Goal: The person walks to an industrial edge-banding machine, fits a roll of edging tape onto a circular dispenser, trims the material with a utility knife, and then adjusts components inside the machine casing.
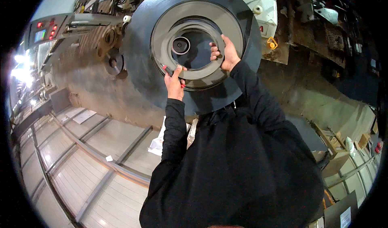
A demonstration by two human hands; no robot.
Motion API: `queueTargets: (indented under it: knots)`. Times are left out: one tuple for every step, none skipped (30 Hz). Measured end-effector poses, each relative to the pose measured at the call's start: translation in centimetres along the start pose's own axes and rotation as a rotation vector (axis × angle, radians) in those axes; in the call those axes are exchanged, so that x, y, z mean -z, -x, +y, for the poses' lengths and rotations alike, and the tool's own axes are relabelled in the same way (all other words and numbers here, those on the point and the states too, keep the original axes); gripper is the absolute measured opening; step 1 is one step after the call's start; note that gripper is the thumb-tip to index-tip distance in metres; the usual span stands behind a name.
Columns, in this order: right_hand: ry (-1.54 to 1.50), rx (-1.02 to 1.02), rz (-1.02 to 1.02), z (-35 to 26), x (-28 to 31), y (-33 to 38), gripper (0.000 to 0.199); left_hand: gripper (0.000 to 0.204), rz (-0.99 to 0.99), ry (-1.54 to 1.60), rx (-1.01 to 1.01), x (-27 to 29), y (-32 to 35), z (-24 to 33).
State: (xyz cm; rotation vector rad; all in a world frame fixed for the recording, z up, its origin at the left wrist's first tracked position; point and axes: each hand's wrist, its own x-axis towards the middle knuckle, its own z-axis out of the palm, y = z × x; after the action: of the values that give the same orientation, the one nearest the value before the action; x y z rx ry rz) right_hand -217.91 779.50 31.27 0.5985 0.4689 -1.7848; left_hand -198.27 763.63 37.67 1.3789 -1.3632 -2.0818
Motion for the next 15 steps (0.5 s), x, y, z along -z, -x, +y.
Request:
queueTargets:
  knots:
    - [0.001, -0.007, 0.004, 0.3, 0.0, -0.3, 0.057, 0.012, -0.002, -0.001, 0.005, 0.3, 0.0, 0.2]
    - [0.007, -0.018, -0.001, 0.4, -0.2, -0.8, 0.058, 0.013, -0.007, -0.009, -0.003, 0.8, -0.1, 0.5]
    - [0.022, 0.012, -0.025, 0.5, 0.6, -0.7, 0.057, 0.012, 0.022, -0.017, 0.057, 0.6, -0.4, 0.1]
    - [0.047, 0.013, 0.003, 0.6, 0.0, -0.6, 0.055, 0.013, 0.016, 0.015, 0.07, 1.2, -0.8, -1.0]
    - [0.07, 0.015, 0.011, 0.8, -1.0, -0.8, 0.055, 0.014, 0.012, 0.039, 0.065, 1.7, -1.4, -1.4]
    - [0.094, 0.044, 0.07, 0.9, -1.6, -1.1, 0.054, 0.017, 0.03, 0.095, 0.108, 1.5, -1.5, -0.9]
    - [0.147, 0.082, 0.097, 1.0, -2.2, -0.9, 0.054, 0.02, 0.021, 0.026, 0.132, 0.7, -0.2, 1.7]
    - [0.195, 0.126, 0.124, 1.0, -2.6, -0.5, 0.053, 0.024, 0.005, -0.05, 0.152, -0.3, 1.2, 4.2]
    - [0.25, 0.156, 0.146, 1.1, -3.4, -0.2, 0.053, 0.023, 0.014, -0.023, 0.117, 0.6, 0.3, 2.0]
    - [0.305, 0.18, 0.225, 1.4, -4.1, 0.3, 0.053, 0.024, 0.015, 0.005, 0.099, 1.6, -0.8, -0.4]
    - [0.051, 0.137, 0.109, 1.6, -2.9, -0.4, 0.052, 0.023, -0.034, -0.043, 0.128, 1.6, -0.9, 0.3]
    - [0.114, 0.127, 0.103, 1.8, -2.4, -0.6, 0.056, 0.018, -0.055, -0.007, 0.108, 2.4, -1.3, -0.4]
    - [0.172, 0.129, 0.115, 1.8, -2.0, -0.5, 0.059, 0.015, -0.066, -0.012, 0.124, 2.5, -0.6, 0.7]
    - [0.181, 0.129, 0.134, 2.0, -2.3, -0.4, 0.059, 0.015, -0.045, -0.01, 0.13, 2.8, -0.6, 0.4]
    - [0.185, 0.133, 0.152, 2.4, -2.8, -0.5, 0.059, 0.015, -0.026, -0.014, 0.136, 3.2, -0.9, 0.3]
